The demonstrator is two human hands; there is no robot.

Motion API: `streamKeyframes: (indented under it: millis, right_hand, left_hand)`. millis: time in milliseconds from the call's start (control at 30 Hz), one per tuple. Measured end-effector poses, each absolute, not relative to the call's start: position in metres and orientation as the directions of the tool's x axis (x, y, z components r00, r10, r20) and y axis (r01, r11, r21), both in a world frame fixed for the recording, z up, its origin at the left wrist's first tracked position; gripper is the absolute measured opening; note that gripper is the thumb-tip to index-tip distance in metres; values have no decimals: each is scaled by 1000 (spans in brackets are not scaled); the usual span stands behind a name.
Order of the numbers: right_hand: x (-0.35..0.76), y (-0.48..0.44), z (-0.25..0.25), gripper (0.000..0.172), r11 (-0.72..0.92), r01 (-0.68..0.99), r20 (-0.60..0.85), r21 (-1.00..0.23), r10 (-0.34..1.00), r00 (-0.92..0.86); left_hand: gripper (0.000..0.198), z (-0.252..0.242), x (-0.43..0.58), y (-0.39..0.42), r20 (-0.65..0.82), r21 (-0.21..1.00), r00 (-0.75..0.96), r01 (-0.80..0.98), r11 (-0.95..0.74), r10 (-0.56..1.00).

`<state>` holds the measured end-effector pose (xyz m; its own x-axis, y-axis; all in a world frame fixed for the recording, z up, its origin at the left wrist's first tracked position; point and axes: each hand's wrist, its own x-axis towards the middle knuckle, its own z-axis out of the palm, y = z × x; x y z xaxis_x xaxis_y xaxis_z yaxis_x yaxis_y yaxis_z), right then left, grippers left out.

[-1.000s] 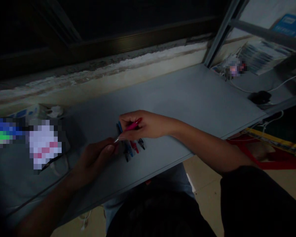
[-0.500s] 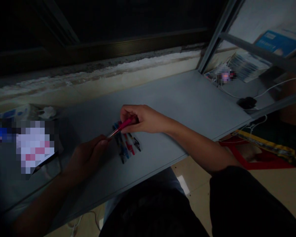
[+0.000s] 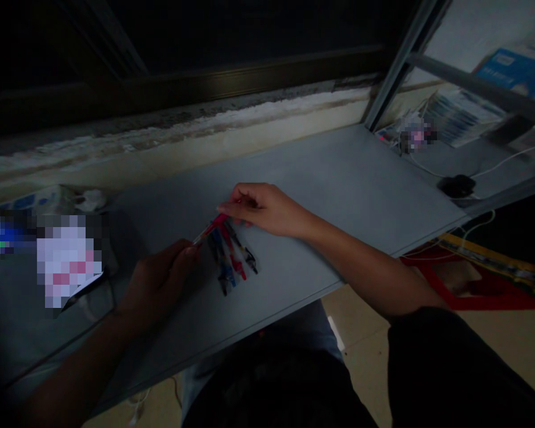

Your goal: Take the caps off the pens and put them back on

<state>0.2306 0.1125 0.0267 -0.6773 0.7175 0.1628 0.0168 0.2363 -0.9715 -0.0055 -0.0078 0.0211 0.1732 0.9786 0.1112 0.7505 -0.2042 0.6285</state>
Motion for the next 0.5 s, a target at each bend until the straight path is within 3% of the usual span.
streamKeyframes:
  millis: [233,500]
  right_hand:
    - [230,114,35,35,85,-136,154,-987,740,-655]
    - [228,113,37,32,151,-167,211,-974,868,-449]
  left_hand:
    - [28,19,-6,-6,200,613,178,744,-265,963]
    - [23,12,-9,-4,267,593,242,722,-357,933]
